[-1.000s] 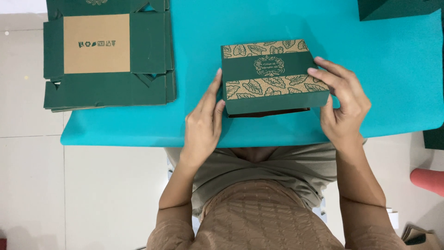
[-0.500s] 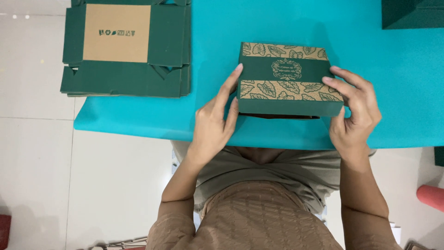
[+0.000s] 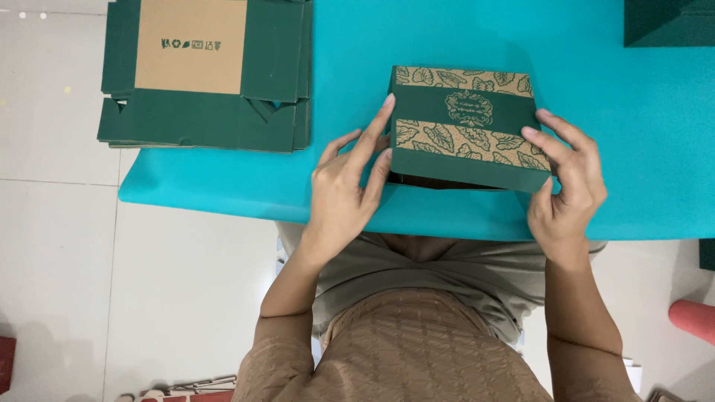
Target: The person folds a flat green cardboard piece into a box shape on a teal table, tucking the flaps to secure the structure. They then place a decorative lid on the box and stack it with other finished boxes before picking up another flat piece to repeat the process.
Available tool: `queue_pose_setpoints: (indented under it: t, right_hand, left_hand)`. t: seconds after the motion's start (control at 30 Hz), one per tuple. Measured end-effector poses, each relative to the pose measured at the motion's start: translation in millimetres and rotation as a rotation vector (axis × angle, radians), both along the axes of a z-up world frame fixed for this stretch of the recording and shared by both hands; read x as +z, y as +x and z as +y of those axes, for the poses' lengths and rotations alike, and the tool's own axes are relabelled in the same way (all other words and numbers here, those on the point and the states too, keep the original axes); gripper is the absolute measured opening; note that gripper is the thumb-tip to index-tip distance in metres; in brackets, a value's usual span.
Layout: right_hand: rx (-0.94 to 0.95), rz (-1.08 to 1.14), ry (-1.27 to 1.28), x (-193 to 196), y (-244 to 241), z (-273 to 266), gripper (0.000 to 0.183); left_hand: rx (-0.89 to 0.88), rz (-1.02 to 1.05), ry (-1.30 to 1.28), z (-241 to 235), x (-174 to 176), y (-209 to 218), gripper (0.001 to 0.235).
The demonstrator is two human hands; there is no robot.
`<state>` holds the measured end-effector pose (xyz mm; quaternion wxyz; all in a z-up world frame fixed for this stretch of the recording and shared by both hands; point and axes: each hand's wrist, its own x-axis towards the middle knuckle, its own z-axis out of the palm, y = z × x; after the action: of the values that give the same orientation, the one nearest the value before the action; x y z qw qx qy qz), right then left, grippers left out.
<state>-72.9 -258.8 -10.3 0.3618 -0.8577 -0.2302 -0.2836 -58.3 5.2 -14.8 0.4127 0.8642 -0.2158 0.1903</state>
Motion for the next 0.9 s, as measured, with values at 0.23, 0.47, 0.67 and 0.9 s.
queue_pose_setpoints:
  t: [0.23,0.47,0.67,0.9]
  right_hand:
    - [-0.01,-0.003,-0.003,1,0,1,0.052]
    - [-0.023,-0.009,-0.02,1,-1,3,0.045]
    - [-0.041,-0.003,-0.018,-3,-3,3,0.045]
    - [0.065,0.09,-0.025,-4,-7,0,0.06]
  left_hand:
    - [0.026,-0.004,0.016,1,-2,-1,0.044]
    - [-0.039,0.033,0.015,6,-12,-1,0.051]
    - [-0.059,0.041,0.005,7,-15,-2,0.046]
    - [-0.098,0.076,0.028,7,-9,-3,0.054]
